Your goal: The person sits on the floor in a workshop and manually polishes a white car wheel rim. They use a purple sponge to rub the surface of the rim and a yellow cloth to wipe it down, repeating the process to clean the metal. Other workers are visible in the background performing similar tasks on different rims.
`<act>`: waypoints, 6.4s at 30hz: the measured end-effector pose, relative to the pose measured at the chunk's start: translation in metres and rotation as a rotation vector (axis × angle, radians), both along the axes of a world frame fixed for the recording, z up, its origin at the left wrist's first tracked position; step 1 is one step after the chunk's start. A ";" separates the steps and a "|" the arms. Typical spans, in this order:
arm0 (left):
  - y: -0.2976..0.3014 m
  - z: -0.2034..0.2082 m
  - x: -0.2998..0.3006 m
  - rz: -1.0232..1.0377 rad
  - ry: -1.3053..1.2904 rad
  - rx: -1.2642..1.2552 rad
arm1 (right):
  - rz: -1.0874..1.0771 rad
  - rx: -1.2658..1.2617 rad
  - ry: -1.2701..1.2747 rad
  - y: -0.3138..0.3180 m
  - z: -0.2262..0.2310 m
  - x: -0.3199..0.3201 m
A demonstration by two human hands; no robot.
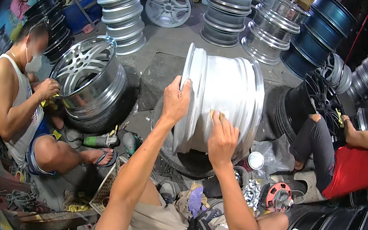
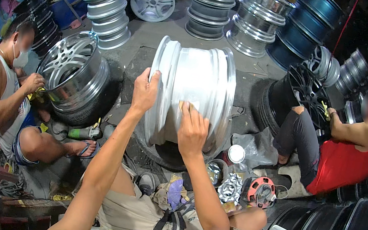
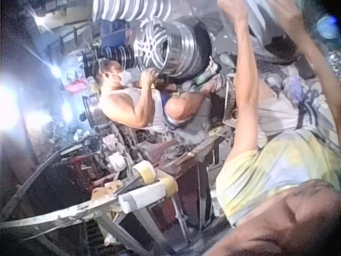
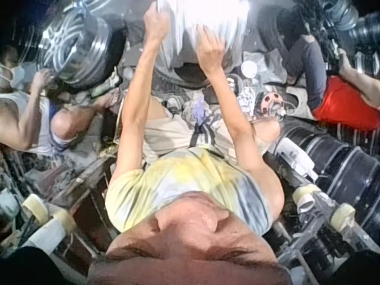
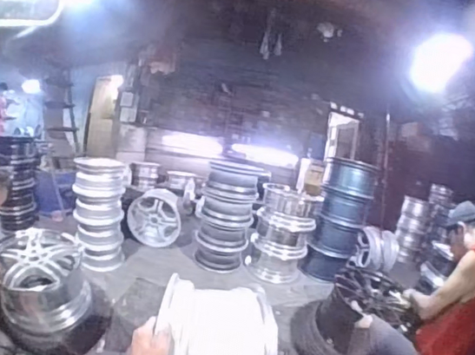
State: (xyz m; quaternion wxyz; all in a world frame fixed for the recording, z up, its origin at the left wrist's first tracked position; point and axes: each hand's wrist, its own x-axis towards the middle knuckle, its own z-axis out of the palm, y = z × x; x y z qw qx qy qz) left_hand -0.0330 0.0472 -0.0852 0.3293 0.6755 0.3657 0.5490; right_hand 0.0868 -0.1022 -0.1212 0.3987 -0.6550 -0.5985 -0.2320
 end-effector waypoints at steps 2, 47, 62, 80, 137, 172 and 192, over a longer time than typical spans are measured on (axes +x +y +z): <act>0.003 0.002 -0.004 0.001 -0.008 -0.036 | 0.028 0.043 -0.001 0.007 0.002 -0.003; 0.003 0.004 -0.003 0.002 0.040 0.016 | -0.009 -0.055 0.023 0.006 0.012 0.001; -0.002 0.004 0.003 0.006 0.039 -0.036 | -0.077 -0.026 -0.020 0.005 0.010 0.014; -0.003 0.004 -0.003 0.012 0.031 -0.029 | -0.138 -0.042 -0.047 0.001 0.015 0.013; 0.002 0.005 -0.005 0.098 0.172 0.058 | 0.063 -0.129 0.038 -0.064 -0.018 -0.005; -0.089 0.012 0.006 -0.417 1.373 0.997 | 0.225 -0.603 0.629 -0.208 -0.123 0.011; -0.205 -0.160 -0.045 -0.460 0.288 -0.789 | 0.266 -0.420 0.563 -0.182 -0.079 -0.030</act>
